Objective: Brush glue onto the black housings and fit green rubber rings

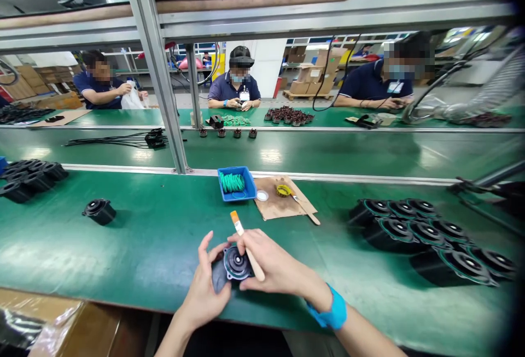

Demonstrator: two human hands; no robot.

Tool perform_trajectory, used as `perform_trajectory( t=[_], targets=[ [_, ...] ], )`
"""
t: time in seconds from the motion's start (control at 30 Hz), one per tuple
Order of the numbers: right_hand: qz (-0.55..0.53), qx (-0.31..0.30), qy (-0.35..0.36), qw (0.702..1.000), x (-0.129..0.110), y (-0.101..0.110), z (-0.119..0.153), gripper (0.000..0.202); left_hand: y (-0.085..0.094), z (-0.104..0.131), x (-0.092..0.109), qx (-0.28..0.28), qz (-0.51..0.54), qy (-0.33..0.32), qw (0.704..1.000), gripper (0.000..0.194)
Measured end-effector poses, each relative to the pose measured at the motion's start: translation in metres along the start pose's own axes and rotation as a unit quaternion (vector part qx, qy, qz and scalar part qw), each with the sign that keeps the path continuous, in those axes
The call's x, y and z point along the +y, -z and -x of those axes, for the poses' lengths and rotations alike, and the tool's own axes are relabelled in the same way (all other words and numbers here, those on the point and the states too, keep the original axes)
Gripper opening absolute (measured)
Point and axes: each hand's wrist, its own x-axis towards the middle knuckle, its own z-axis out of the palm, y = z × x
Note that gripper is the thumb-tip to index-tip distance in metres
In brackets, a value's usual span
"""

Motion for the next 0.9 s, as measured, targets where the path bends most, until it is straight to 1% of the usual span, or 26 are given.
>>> perform_trajectory(
  t=[0.1,0.2,0.23,0.3,0.33,0.4,0.47,0.5,0.57,0.63,0.7,0.8,0.9],
  targets=[
    [0.073,0.024,-0.015,0.997,-0.011,-0.008,0.002,0.047,0.001,0.006,-0.008,0.004,-0.026,-0.032,0.999,0.088],
    [0.143,0.079,-0.063,0.985,-0.01,-0.008,0.016,0.043,0.003,0.012,-0.018,0.044,-0.066,-0.054,0.995,0.077],
    [0.167,0.107,-0.091,0.976,-0.007,-0.004,0.025,0.041,0.005,0.014,-0.021,0.073,-0.069,-0.058,0.993,0.073],
    [0.214,0.171,-0.153,0.949,0.004,0.012,0.046,0.038,0.013,0.016,-0.026,0.136,-0.061,-0.066,0.987,0.066],
    [0.24,0.203,-0.184,0.931,0.012,0.023,0.058,0.036,0.019,0.016,-0.029,0.164,-0.05,-0.066,0.983,0.065],
    [0.309,0.249,-0.253,0.882,0.03,0.048,0.08,0.035,0.032,0.017,-0.033,0.198,-0.029,-0.059,0.978,0.068],
    [0.384,0.267,-0.326,0.821,0.052,0.073,0.096,0.034,0.046,0.017,-0.039,0.196,-0.021,-0.044,0.979,0.074],
    [0.406,0.274,-0.353,0.797,0.064,0.084,0.101,0.034,0.052,0.017,-0.041,0.187,-0.027,-0.037,0.981,0.077],
    [0.43,0.282,-0.393,0.762,0.087,0.1,0.105,0.033,0.061,0.017,-0.045,0.169,-0.047,-0.028,0.984,0.082],
    [0.442,0.285,-0.416,0.742,0.107,0.108,0.104,0.032,0.063,0.017,-0.044,0.164,-0.064,-0.021,0.984,0.084],
    [0.454,0.285,-0.434,0.724,0.12,0.111,0.101,0.032,0.061,0.018,-0.04,0.17,-0.074,-0.012,0.983,0.08],
    [0.463,0.287,-0.449,0.708,0.13,0.111,0.098,0.031,0.059,0.019,-0.034,0.175,-0.099,0.0,0.98,0.073],
    [0.471,0.29,-0.448,0.703,0.136,0.111,0.101,0.03,0.063,0.018,-0.03,0.172,-0.134,-0.007,0.976,0.069]
  ],
)
